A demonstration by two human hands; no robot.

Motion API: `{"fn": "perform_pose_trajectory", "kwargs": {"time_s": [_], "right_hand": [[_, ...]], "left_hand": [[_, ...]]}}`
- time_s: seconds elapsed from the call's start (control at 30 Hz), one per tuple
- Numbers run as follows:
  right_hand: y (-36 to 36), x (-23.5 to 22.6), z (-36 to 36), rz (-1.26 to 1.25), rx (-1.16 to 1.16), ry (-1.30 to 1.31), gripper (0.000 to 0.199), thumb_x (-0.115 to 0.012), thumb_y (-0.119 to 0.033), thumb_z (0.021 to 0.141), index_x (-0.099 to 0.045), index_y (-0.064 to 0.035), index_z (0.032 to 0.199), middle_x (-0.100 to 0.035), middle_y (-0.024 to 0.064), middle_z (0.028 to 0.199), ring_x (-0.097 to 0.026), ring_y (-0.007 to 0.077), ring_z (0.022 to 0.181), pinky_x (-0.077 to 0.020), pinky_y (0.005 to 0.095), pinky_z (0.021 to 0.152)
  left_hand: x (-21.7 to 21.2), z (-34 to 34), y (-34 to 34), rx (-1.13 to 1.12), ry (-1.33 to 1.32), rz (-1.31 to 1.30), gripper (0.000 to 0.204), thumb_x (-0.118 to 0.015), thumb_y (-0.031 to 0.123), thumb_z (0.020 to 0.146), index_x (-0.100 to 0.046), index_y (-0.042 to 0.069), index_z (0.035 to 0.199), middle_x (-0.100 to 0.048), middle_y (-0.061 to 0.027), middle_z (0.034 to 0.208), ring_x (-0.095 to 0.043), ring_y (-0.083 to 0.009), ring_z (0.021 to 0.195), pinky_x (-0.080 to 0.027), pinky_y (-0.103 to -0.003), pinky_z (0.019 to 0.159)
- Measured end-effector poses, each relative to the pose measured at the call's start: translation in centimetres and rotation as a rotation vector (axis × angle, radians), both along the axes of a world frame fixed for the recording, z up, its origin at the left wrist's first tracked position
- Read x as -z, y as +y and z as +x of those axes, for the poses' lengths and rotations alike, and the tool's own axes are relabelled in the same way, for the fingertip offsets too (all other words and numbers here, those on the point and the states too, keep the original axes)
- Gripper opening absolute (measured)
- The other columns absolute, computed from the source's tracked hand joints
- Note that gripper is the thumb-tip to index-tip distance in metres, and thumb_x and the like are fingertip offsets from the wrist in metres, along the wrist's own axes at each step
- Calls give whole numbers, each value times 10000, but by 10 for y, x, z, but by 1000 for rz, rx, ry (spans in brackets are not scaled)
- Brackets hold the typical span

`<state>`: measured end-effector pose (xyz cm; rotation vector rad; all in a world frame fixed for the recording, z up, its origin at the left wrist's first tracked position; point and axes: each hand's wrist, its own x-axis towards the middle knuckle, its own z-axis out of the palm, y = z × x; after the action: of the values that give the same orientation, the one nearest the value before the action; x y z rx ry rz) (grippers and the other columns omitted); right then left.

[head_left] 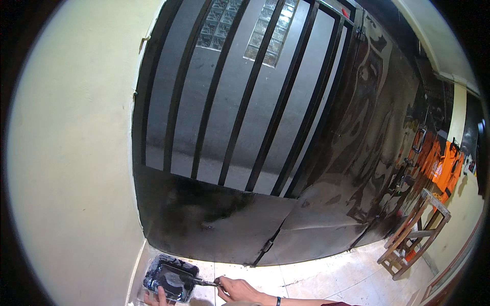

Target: The person paints the bottom edge and lower surface of a black metal gate using a paintbrush dipped into a black container of paint.

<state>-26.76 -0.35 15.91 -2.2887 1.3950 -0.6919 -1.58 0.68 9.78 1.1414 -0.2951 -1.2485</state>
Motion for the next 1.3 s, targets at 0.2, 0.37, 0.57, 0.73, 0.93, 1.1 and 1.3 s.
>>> {"fn": "perform_pose_trajectory", "kwargs": {"time_s": [0.2,0.37,0.57,0.73,0.93,1.1,1.3], "right_hand": [[1,-13,13,56,-5,62,228,-559,-213,950,-482,-22,1048,-641,224,794,-639,419,633,-526,484,585],[0,-15,20,-37,-6,34,217,-583,-195,930,-501,-25,1038,-638,208,742,-629,398,594,-519,460,561],[-9,-9,27,-127,-42,43,205,-617,-161,899,-542,-15,1023,-629,142,638,-622,320,503,-510,402,485],[-23,7,33,-208,-97,39,147,-648,-137,852,-575,-16,896,-610,174,674,-629,353,559,-515,442,521],[-32,13,49,-27,-111,-14,98,-611,-100,850,-593,-8,879,-602,162,637,-609,344,528,-495,416,510],[-45,55,55,476,-41,-178,155,-539,-104,900,-628,18,865,-586,179,604,-627,263,532,-467,373,512],[-57,102,53,1479,160,-910,200,-435,-183,938,-550,-45,850,-439,-15,604,-363,77,479,-276,234,432]], "left_hand": [[6,7,4,-94,58,-18,840,-716,235,922,-125,191,1517,-333,-178,1503,-427,-315,1332,-445,-516,1029],[33,9,5,-101,193,-208,672,-676,248,960,-179,259,1412,-383,-130,1449,-473,-301,1279,-490,-531,937],[36,14,7,-129,199,-249,657,-658,183,969,-168,256,1400,-370,-126,1441,-438,-293,1301,-487,-547,939],[45,18,2,-177,273,-228,731,-692,150,945,-130,239,1404,-358,-101,1447,-418,-272,1305,-475,-538,969],[49,26,3,-205,230,-138,752,-710,159,936,-138,234,1418,-381,-91,1426,-420,-228,1294,-462,-442,958],[68,24,-2,-197,192,56,714,-696,181,950,-152,260,1406,-403,-38,1411,-421,-182,1263,-423,-414,960],[101,24,-10,-200,140,-45,673,-612,143,994,-109,172,1440,-380,-112,1438,-454,-221,1300,-431,-412,1064]]}}
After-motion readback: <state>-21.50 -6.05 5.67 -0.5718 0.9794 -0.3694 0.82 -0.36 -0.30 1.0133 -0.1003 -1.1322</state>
